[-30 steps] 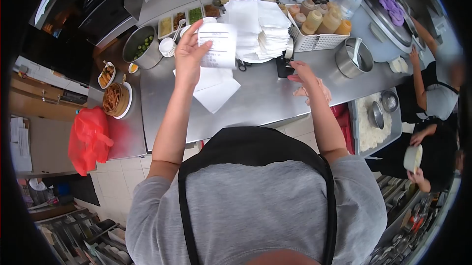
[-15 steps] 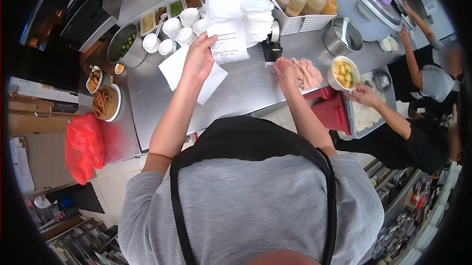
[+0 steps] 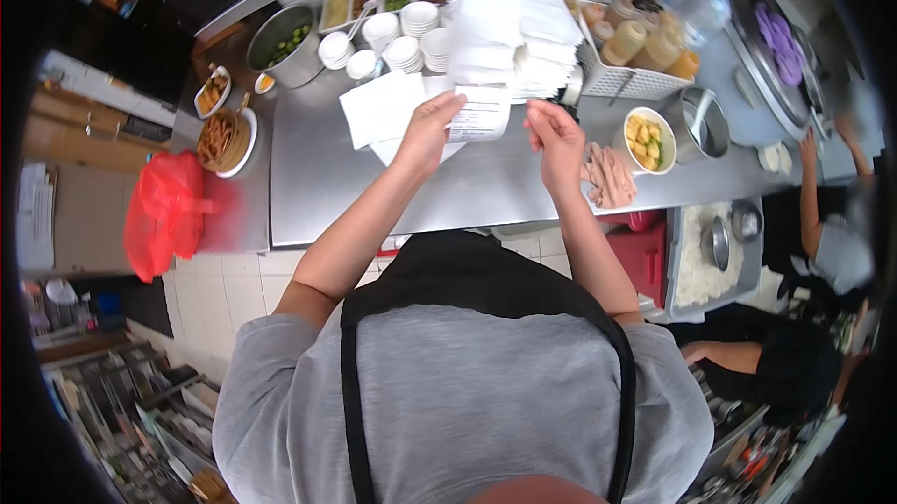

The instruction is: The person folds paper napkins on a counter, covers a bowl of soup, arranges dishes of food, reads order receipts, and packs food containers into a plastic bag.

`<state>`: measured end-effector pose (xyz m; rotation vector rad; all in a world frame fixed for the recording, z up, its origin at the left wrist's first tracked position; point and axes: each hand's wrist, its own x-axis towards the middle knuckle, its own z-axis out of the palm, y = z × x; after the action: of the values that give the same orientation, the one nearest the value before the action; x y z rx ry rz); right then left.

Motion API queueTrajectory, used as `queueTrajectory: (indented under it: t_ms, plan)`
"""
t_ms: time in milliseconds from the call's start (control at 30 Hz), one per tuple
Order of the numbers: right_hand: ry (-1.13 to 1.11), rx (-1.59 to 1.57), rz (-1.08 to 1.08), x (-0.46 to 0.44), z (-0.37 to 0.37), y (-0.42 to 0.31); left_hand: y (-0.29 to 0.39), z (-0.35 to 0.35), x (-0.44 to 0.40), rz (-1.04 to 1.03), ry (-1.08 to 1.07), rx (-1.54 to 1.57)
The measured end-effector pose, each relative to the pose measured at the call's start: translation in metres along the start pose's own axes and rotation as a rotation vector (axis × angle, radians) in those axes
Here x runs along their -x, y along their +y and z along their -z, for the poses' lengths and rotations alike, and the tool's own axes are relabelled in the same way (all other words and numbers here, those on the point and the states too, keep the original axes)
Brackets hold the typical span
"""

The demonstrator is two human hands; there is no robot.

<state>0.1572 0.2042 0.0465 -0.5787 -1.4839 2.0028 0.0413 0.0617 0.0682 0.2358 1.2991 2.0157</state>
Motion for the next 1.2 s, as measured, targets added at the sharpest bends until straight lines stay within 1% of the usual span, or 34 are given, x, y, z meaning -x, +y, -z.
queueTrajectory:
  t_ms: [67,133,233,300,367,400,433,467,500,533,567,600,667,733,767,800,833,867,900,967,1000,1067,1100,1133,1200]
  plan:
    - [-0.124,-0.035,0.069,-0.012,-0.028,-0.001,-0.002,-0.001,0.009,-0.011,-0.001,-0.100]
    - [-0.224,-0.023,0.028,-0.018,-0.049,0.011,-0.003,0.003,0.018,-0.044,0.055,-0.080]
    - [-0.267,0.064,-0.011,-0.014,-0.083,0.026,0.002,0.024,0.031,-0.081,0.084,-0.125]
    - [-0.355,0.185,-0.036,-0.011,-0.100,0.033,0.010,0.038,0.046,-0.109,0.175,-0.155]
    - [-0.386,0.376,0.271,-0.003,-0.125,0.034,0.010,0.065,0.059,-0.143,0.199,-0.048]
    - [-0.411,0.425,0.328,0.000,-0.138,0.034,0.016,0.076,0.069,-0.189,0.266,-0.043]
    - [-0.421,0.480,0.389,0.002,-0.150,0.036,0.022,0.086,0.077,-0.193,0.233,-0.016]
    - [-0.470,0.471,0.399,0.005,-0.163,0.042,0.025,0.098,0.085,-0.192,0.183,0.010]
    - [-0.540,0.378,0.371,0.008,-0.177,0.048,0.032,0.109,0.095,-0.218,0.211,0.019]
    - [-0.600,0.289,0.340,0.011,-0.191,0.051,0.039,0.121,0.104,-0.220,0.187,0.029]
    - [-0.654,0.219,0.217,0.017,-0.207,0.053,0.046,0.134,0.113,-0.220,0.158,0.037]
    - [-0.675,0.217,0.226,0.019,-0.224,0.056,0.054,0.153,0.121,-0.240,0.169,0.039]
    - [-0.807,0.201,0.197,0.027,-0.263,0.063,0.080,0.205,0.141,-0.452,0.440,-0.467]
    - [-0.852,0.193,0.224,0.044,-0.313,0.058,0.132,0.270,0.173,-0.583,0.752,-0.603]
    - [-0.911,0.195,0.209,0.051,-0.339,0.060,0.146,0.327,0.179,-0.672,0.892,-0.478]
    - [-0.968,0.197,0.195,0.058,-0.366,0.062,0.175,0.368,0.196,-0.816,1.097,-0.728]
    - [-1.027,0.169,0.164,0.067,-0.394,0.063,0.196,0.419,0.210,-0.836,1.247,-0.698]
    - [-1.031,0.169,0.173,0.077,-0.423,0.069,0.209,0.472,0.220,-0.850,1.396,-0.666]
    - [-1.110,0.160,0.182,0.086,-0.452,0.077,0.219,0.519,0.228,-0.859,1.397,-0.663]
    - [-1.231,0.152,0.215,0.104,-0.507,0.094,0.233,0.591,0.234,-0.585,1.703,-0.905]
    - [-1.272,0.153,0.240,0.114,-0.532,0.104,0.239,0.607,0.233,-0.591,1.701,-0.903]
    - [-1.338,0.163,0.140,0.135,-0.578,0.122,0.247,0.632,0.225,-0.066,1.445,-1.106]
    - [-1.381,0.170,0.203,0.143,-0.599,0.134,0.248,0.653,0.216,-0.054,1.292,-1.164]
    - [-1.425,0.179,0.264,0.151,-0.619,0.142,0.268,0.646,0.214,-0.055,1.290,-1.162]
    - [-1.466,0.202,0.230,0.163,-0.655,0.158,0.317,0.625,0.210,-0.091,0.935,-0.900]
